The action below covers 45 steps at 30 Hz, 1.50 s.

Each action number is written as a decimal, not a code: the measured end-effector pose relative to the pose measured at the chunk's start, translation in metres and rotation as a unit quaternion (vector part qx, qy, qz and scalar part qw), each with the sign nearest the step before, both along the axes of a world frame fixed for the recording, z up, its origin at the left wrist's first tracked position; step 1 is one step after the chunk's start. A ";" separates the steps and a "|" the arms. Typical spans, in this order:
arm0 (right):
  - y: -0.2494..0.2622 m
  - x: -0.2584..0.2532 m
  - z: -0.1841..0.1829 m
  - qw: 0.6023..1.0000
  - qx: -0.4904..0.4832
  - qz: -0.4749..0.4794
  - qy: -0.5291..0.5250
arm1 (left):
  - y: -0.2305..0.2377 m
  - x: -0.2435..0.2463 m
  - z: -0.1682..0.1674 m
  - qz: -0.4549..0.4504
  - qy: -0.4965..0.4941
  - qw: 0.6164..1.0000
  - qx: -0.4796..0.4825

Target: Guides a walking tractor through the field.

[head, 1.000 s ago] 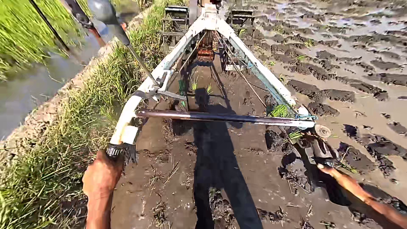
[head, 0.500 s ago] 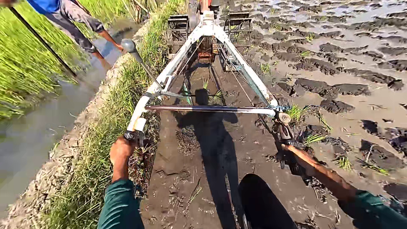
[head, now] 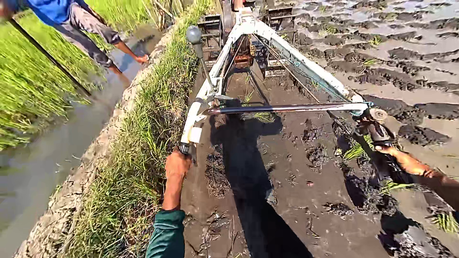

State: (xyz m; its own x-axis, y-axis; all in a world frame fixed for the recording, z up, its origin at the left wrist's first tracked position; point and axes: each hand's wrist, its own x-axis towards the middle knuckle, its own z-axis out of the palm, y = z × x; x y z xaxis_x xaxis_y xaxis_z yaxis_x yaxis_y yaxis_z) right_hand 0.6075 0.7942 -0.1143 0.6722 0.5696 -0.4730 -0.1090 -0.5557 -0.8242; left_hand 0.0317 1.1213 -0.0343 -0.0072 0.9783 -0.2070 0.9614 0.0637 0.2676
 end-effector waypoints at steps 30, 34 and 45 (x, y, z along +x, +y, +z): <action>0.327 0.209 -0.001 0.992 -0.060 0.036 0.101 | 0.332 0.206 0.006 -0.025 -0.030 0.999 0.003; 0.372 0.249 -0.011 0.996 -0.051 0.011 0.072 | 0.368 0.251 0.002 -0.038 -0.031 0.999 -0.019; 0.490 0.228 -0.008 0.990 -0.138 0.004 -0.016 | 0.512 0.258 -0.014 -0.014 -0.040 0.999 0.016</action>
